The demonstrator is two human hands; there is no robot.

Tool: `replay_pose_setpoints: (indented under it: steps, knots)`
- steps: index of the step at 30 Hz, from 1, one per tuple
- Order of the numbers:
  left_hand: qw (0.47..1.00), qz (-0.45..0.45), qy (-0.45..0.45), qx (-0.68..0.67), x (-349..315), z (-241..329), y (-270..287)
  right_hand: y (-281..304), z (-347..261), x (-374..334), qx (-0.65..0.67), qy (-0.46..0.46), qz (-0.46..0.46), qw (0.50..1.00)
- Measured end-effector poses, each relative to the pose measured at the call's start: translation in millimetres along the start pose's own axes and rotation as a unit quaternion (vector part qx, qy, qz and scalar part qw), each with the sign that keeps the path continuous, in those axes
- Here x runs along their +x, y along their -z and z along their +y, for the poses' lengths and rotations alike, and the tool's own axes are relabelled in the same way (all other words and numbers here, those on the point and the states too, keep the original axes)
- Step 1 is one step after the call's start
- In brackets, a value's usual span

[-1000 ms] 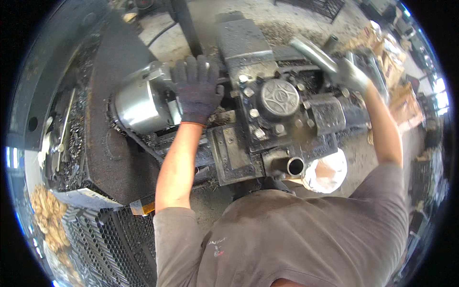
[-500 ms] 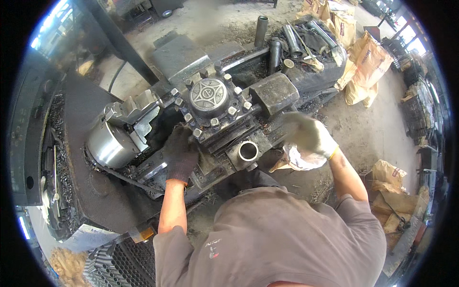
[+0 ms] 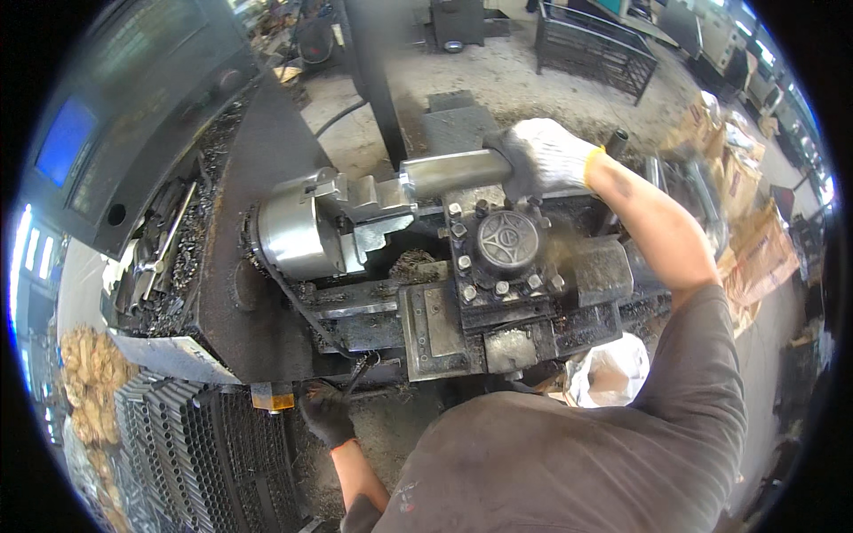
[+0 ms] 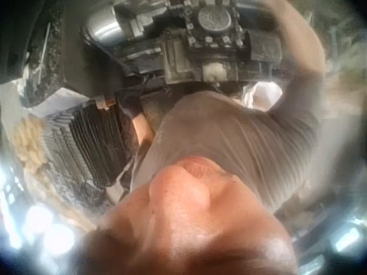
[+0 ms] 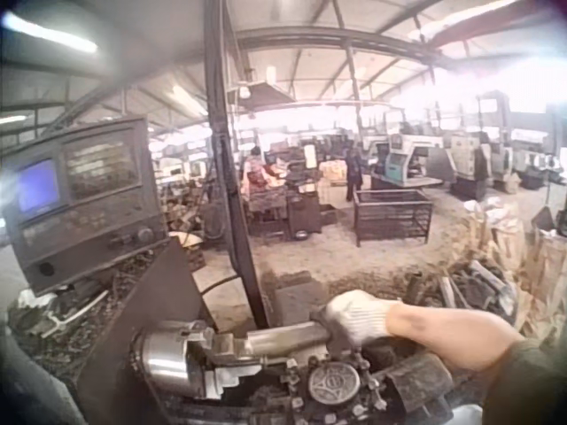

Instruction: The person puts on gloves and repeatedly loads short metal tubes into a lathe chuck, secures them, and removes them after machining. The person places the processed tubes onto a nearby stack of similar parts.

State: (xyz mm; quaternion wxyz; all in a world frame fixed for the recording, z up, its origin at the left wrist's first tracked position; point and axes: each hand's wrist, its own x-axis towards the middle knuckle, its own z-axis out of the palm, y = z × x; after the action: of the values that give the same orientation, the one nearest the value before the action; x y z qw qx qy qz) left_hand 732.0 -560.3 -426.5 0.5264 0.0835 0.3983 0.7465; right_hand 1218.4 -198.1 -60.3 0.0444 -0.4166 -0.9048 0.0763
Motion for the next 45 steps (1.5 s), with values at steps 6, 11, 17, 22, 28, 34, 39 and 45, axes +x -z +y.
replay_pose_setpoints:
  steps: [6, 11, 17, 22, 28, 34, 39, 45]
  knots:
    - [0.976, 0.193, -0.097, 0.026, 6.4, 55.5, 40.0, -99.0, 53.4, 73.1, -0.08, -0.033, -0.143, 0.986]
    - [0.972, 0.226, -0.052, 0.031, 0.8, 80.7, -1.2, -125.4, 78.5, 80.2, 0.124, -0.011, -0.215, 0.969]
    - [0.988, 0.15, -0.004, 0.033, -10.6, 93.2, 1.9, -116.3, 18.4, 129.1, 0.241, -0.056, -0.262, 0.933]
    - [0.894, 0.212, -0.148, 0.366, 3.9, 80.7, 29.3, -111.5, -29.9, 167.5, 0.316, -0.092, -0.244, 0.912]
    - [0.852, 0.296, -0.203, 0.381, -10.7, 79.8, 7.2, -71.4, -35.4, 68.6, 0.205, -0.021, 0.009, 0.979]
    - [0.487, 0.227, -0.539, 0.648, -25.3, 115.9, -147.0, -76.1, -25.2, -128.3, 0.276, -0.184, 0.419, 0.845]
    - [0.417, 0.059, -0.586, 0.692, 54.4, 170.2, -322.3, -179.7, 87.0, -285.2, 0.282, -0.362, 0.612, 0.644]
    - [0.335, 0.152, -0.453, 0.812, 188.1, 218.5, -467.0, -412.5, 156.0, -507.3, -0.259, -0.533, 0.081, 0.802]
